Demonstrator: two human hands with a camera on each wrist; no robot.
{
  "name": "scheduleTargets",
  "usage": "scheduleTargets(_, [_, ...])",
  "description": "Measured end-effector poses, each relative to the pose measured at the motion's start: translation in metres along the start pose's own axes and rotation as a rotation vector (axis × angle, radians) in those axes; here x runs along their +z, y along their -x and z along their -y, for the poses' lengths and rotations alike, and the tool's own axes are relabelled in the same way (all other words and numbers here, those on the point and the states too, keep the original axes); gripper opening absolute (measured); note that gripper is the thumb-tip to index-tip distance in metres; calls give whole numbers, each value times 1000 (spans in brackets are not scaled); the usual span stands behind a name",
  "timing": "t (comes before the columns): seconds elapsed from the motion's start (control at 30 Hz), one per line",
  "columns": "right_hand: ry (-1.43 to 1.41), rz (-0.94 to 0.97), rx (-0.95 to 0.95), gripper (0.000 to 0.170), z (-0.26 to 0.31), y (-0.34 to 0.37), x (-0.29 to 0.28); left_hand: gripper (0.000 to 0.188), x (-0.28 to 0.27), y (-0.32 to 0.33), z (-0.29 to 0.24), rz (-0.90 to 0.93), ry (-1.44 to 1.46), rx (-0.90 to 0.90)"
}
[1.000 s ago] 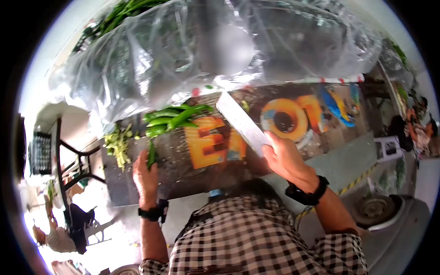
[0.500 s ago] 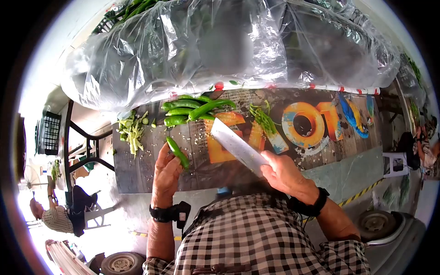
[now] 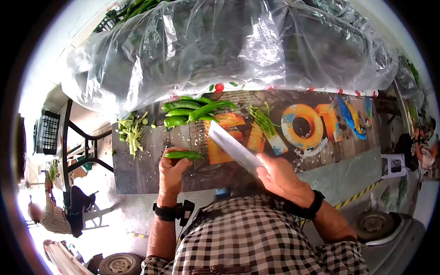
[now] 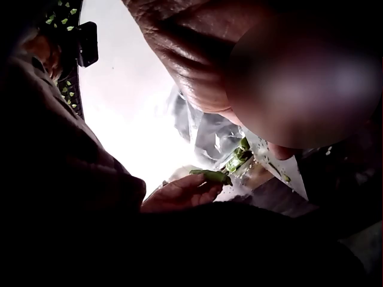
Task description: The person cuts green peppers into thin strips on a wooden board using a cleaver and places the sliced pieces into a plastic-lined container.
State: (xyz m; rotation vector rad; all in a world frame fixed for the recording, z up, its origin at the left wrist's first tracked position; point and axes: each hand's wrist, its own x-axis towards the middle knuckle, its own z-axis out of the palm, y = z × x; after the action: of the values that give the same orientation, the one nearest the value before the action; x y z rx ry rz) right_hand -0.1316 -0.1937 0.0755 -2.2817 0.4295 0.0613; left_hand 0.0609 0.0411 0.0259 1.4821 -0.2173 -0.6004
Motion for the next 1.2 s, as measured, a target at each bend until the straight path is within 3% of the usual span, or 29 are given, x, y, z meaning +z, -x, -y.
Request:
scheduleTargets(0.13, [41,11,-20,23,0,-1,1,25,12,6,-3,-60,-119,181])
scheduleTargets(0.43, [34,-38,-109,17,-2,-3,4,23,21,15,-27,48,-426,174])
scheduleTargets(0.67, [44,-60,-123,20,-2,0,6,27,14,5,-2,-179,124,40])
scheduleTargets(0.83, [-76,-31,-73,20,22,-3,9,24,3,10,8,-258,-150,144])
scheduleTargets(0.97, [-35,29,-152,20,30,-13,16,25,-2,26,6,-280,-371,179])
scheduleTargets(1.1, [-72,-64,-287,15,35,-22,31,25,-15,34,13,-313,-543,226])
scheduleTargets(1.17, [-61,6,-221,16,36,-24,32,23,-16,40,11,-337,-613,323])
scheduleTargets(1.2, [-42,53,-194,17,38,-26,32,22,-15,42,12,-335,-489,250])
